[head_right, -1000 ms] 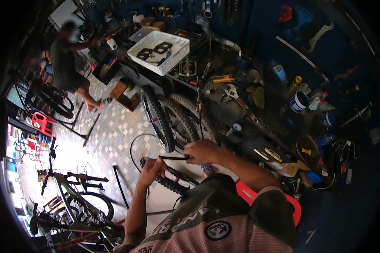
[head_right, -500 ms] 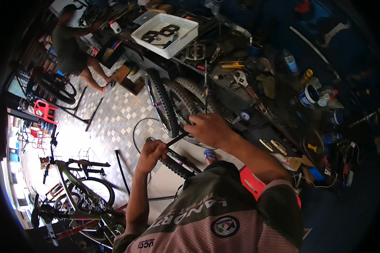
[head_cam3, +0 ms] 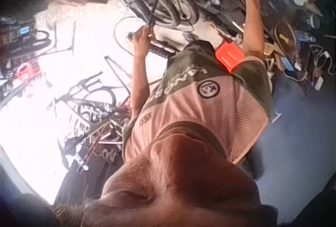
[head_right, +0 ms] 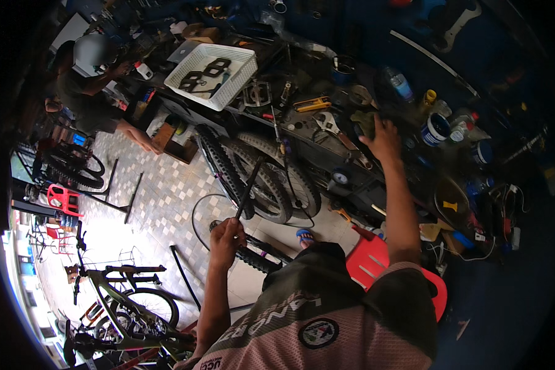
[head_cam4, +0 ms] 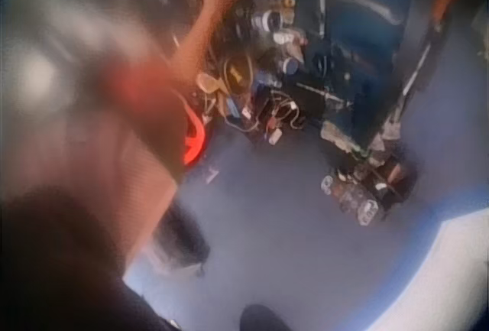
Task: The person cleans a bicycle cassette with a brush and cloth, then installs it onto a rear wheel using a cassette lockring tool and chain whip. The wheel is mounted onto a bicycle frame on a repair stand.
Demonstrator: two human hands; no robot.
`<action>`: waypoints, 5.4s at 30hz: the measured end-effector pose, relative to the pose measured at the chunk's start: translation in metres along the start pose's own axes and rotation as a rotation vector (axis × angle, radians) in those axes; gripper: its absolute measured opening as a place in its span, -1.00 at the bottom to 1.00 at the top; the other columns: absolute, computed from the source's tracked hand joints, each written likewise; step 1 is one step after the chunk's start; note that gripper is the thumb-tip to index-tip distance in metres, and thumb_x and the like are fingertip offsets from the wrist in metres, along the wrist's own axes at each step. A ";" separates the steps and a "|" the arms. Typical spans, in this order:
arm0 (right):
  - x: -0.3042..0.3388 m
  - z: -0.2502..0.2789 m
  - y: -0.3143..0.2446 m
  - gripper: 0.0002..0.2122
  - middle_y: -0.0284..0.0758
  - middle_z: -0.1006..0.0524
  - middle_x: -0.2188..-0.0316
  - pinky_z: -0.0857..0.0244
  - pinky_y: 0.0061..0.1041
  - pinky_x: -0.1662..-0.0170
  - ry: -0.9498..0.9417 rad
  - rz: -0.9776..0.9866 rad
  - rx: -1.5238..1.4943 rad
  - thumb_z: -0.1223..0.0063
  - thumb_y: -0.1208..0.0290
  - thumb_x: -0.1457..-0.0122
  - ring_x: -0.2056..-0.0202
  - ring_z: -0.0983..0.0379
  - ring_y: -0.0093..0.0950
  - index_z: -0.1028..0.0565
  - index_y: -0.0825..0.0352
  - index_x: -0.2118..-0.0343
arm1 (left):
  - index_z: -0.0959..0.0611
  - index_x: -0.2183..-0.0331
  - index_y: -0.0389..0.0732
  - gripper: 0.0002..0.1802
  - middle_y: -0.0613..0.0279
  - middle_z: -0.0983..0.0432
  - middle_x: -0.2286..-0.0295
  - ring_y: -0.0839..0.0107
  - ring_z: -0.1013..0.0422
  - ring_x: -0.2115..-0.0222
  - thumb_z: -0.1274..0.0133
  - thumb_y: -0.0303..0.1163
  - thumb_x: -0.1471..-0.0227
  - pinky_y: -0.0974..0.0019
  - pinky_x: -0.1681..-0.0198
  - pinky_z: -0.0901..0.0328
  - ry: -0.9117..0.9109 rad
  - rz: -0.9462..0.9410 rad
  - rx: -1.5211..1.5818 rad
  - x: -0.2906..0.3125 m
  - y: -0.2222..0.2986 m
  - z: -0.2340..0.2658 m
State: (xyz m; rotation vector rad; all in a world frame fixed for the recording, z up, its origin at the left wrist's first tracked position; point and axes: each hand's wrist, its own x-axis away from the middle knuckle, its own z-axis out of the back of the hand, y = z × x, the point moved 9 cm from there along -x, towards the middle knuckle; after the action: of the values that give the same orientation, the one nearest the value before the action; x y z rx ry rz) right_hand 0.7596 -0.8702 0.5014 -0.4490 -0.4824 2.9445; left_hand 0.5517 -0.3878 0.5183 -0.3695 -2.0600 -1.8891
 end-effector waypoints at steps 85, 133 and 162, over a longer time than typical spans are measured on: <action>-0.045 0.106 -0.044 -0.22 -0.17 -0.38 -0.03 -0.45 -0.41 0.10 -0.185 0.293 -0.593 -0.02 0.78 0.09 0.07 -0.42 -0.34 -0.34 0.14 -0.31 | -0.64 0.35 -0.34 -0.55 0.27 -0.52 0.57 0.54 -0.43 0.59 0.00 -0.12 -0.38 0.42 0.50 -0.33 0.170 -0.158 -0.191 -0.066 0.027 -0.068; 0.145 0.067 -0.323 -0.18 -0.29 -0.39 0.29 -0.50 -0.30 0.38 -0.317 1.106 -0.416 -0.21 0.38 -0.05 0.36 -0.53 -0.32 -0.19 -0.33 -0.40 | -0.52 0.40 -0.12 -0.63 0.48 -0.25 0.57 0.54 -0.20 0.52 -0.04 -0.04 -0.33 0.39 0.45 -0.09 -0.170 0.115 0.748 0.023 0.031 -0.046; -0.086 -0.047 -0.048 -0.85 -0.36 -0.39 0.26 -0.22 -0.23 0.05 -0.093 0.354 0.077 -0.39 0.35 -0.02 0.07 -0.31 -0.29 -0.69 0.15 0.32 | -0.52 0.39 -0.14 -0.63 0.41 -0.31 0.53 0.49 -0.27 0.49 0.02 -0.09 -0.38 0.39 0.41 -0.23 0.083 0.163 0.740 -0.035 -0.028 -0.025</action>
State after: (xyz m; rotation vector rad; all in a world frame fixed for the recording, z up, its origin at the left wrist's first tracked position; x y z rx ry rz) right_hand 0.8590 -0.8257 0.4976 -0.4291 -0.3261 3.3228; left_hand 0.5745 -0.4144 0.4806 -0.2488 -2.3932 -0.9282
